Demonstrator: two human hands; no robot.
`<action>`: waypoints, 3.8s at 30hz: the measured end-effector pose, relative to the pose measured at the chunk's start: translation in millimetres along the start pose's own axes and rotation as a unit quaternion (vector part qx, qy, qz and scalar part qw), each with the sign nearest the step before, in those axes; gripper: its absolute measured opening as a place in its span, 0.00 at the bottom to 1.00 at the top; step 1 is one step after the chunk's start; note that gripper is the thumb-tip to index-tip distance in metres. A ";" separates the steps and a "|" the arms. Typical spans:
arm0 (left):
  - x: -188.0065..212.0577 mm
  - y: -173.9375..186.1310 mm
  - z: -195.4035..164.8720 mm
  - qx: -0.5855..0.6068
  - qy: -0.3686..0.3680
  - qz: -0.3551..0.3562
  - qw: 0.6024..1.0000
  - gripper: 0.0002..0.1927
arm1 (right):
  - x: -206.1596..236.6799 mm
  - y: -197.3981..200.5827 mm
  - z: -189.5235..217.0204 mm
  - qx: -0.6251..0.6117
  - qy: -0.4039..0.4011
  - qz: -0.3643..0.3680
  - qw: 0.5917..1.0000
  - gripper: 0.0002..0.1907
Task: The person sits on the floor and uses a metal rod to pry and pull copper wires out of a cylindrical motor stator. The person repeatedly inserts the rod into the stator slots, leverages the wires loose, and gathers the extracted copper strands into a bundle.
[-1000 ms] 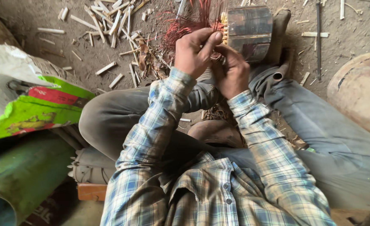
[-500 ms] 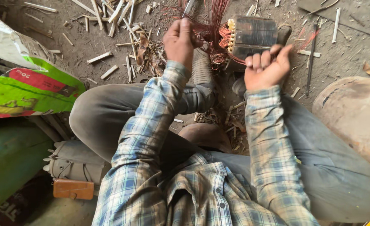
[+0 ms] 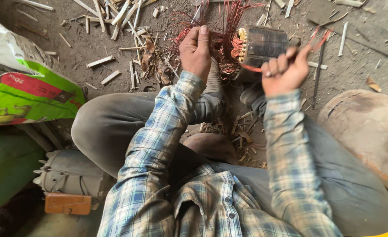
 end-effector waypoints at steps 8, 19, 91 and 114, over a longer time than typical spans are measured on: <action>19.9 -27.5 -57.9 -0.281 -0.249 0.035 0.926 0.22 | 50.1 -14.8 -2.7 0.058 0.089 0.090 0.990 0.28; 118.2 -47.3 -46.3 -0.506 -0.226 0.257 0.792 0.33 | 89.8 -33.5 20.4 0.063 0.149 0.027 0.987 0.23; 103.7 -48.7 -51.0 -0.349 -0.100 0.286 0.887 0.04 | 106.8 12.3 108.8 0.874 0.178 0.056 0.449 0.05; 18.7 2.6 31.0 0.320 0.256 -0.070 0.909 0.08 | 12.4 -27.5 5.1 0.855 0.098 0.268 0.433 0.18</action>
Point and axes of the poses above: each hand's wrist, its own x-axis away from the middle knuckle, its own y-axis out of the back of the hand, z = x × y, the point moved 3 cm from there along -x, towards the middle knuckle, and after that the axes turned 12 degrees about z, right-handed, at the moved point
